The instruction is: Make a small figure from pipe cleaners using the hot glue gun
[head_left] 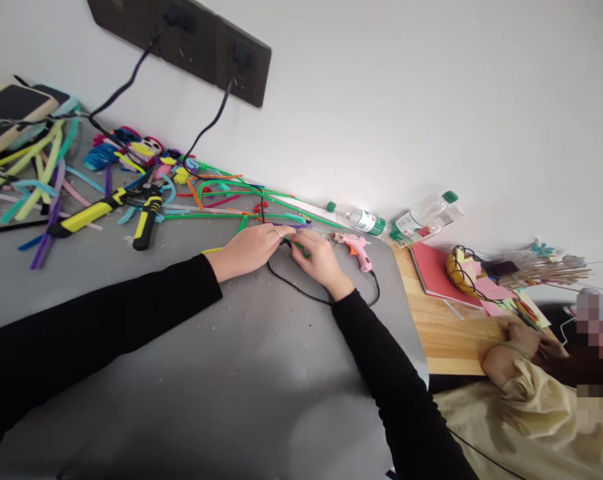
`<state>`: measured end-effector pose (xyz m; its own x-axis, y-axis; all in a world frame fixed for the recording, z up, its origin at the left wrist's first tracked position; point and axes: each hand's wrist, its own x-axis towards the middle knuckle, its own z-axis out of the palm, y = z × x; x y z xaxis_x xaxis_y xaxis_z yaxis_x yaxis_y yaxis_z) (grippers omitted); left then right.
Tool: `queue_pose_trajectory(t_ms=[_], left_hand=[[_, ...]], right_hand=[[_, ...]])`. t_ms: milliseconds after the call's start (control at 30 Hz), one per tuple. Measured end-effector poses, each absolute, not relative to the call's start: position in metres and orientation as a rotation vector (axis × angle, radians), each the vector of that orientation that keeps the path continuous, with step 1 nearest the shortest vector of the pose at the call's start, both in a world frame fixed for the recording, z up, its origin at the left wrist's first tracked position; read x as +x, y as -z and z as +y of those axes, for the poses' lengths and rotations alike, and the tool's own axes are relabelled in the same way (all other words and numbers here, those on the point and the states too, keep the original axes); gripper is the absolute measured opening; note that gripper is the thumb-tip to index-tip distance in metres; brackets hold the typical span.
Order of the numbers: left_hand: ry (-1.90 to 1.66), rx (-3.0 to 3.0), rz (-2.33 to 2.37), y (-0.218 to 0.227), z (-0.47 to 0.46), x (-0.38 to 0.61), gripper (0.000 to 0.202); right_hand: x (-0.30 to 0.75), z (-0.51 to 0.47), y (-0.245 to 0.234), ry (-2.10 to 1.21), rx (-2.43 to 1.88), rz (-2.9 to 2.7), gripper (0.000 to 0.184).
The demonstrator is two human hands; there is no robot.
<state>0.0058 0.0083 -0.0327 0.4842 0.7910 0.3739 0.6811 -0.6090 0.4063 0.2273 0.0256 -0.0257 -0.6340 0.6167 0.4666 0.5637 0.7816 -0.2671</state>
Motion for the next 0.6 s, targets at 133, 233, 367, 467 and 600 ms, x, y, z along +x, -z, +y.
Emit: queue_pose_trajectory(t_ms=[133, 233, 367, 467, 600], left_hand=[[-0.839, 2.500, 1.266, 0.0320, 0.0071, 0.0072, 0.045], [-0.865, 2.473, 1.291, 0.0312, 0.0057, 0.0079, 0.043], [-0.830, 2.507, 1.317, 0.0309, 0.0051, 0.0073, 0.044], [-0.818, 2.516, 1.324, 0.0304, 0.0056, 0.0064, 0.044], [-0.852, 2.479, 1.304, 0.0292, 0.0049, 0.0065, 0.044]], right_hand=[[0.2269, 0.0248, 0.0246, -0.153, -0.878, -2.407, 0.021], [0.2269, 0.0240, 0.0226, -0.186, -0.863, -2.403, 0.022], [0.2271, 0.0231, 0.0196, -0.200, -0.843, -2.428, 0.023], [0.2272, 0.0236, 0.0202, -0.188, -0.843, -2.436, 0.023], [0.2261, 0.0246, 0.0238, -0.143, -0.893, -2.428, 0.023]])
